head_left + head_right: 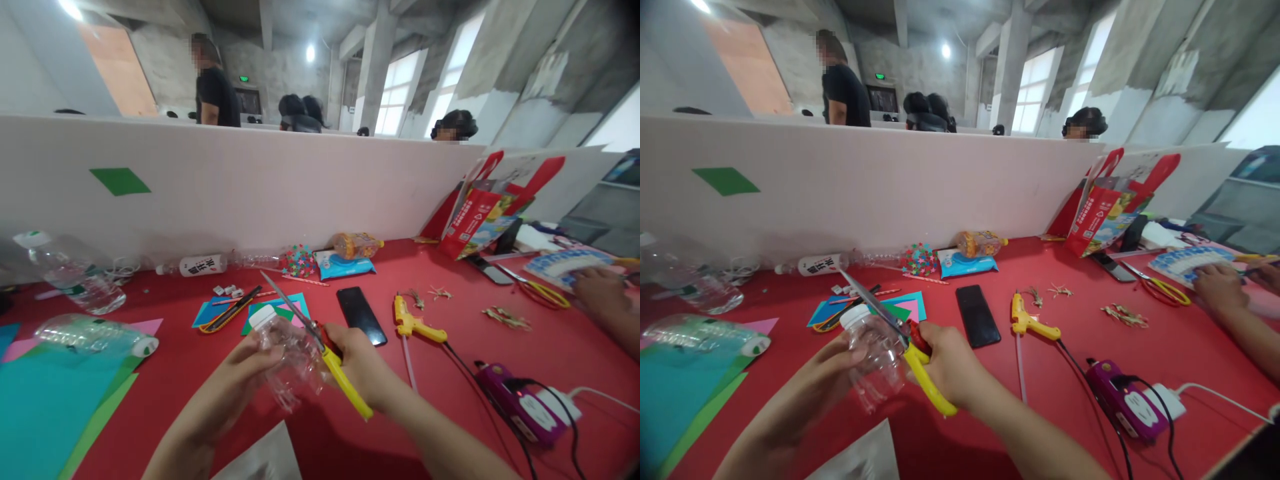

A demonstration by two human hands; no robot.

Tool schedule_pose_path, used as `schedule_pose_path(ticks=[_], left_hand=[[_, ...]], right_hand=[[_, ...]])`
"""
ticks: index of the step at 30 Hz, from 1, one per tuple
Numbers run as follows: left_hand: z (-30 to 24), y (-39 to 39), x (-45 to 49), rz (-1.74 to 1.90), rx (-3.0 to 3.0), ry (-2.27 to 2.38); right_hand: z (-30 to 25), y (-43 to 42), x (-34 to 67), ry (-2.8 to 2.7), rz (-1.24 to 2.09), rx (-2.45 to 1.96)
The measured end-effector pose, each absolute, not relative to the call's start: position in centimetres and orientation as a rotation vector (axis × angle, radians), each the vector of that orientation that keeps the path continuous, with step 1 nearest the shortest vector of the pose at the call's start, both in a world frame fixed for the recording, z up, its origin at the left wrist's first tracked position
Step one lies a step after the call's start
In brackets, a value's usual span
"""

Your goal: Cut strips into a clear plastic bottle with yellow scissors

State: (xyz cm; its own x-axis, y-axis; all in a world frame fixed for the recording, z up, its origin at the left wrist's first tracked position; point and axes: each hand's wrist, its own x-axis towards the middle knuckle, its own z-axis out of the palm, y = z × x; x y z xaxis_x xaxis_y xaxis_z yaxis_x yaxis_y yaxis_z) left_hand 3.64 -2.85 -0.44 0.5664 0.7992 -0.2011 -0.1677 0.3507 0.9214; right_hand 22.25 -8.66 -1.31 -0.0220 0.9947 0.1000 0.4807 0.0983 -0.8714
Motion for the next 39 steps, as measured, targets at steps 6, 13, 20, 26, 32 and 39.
schedule_pose_path(ticks=[6,13,20,26,32,39], left_hand=[[-0.1,-2.8,3.2,0.661,1.164,0.732],[0.1,-2.6,2.4,0.589,1.279,0.728],[-0.7,-2.9,3.9,0.756,1.236,0.740],[-0.3,-3.0,5.3,0.883,1.224,0.735],[1.1,-1.8,4.0,1.111,0.979,0.789],[1.5,0.2,1.0,1.243,0.880,0.766]], right_hand=[[-1.4,-8.9,22.0,-1.569,0.916,-1.467],[-1.0,-9.2,21.6,-1.628,0.898,-1.516],[-1.7,-9.1,21.3,-1.709,0.638,-1.641],[-2.0,-9.1,21.3,-1.736,0.615,-1.617],[-1.8,-9.6,23.4,-1.810,0.990,-1.442],[0.1,-10.8,24.9,-2.060,1.233,-1.153]])
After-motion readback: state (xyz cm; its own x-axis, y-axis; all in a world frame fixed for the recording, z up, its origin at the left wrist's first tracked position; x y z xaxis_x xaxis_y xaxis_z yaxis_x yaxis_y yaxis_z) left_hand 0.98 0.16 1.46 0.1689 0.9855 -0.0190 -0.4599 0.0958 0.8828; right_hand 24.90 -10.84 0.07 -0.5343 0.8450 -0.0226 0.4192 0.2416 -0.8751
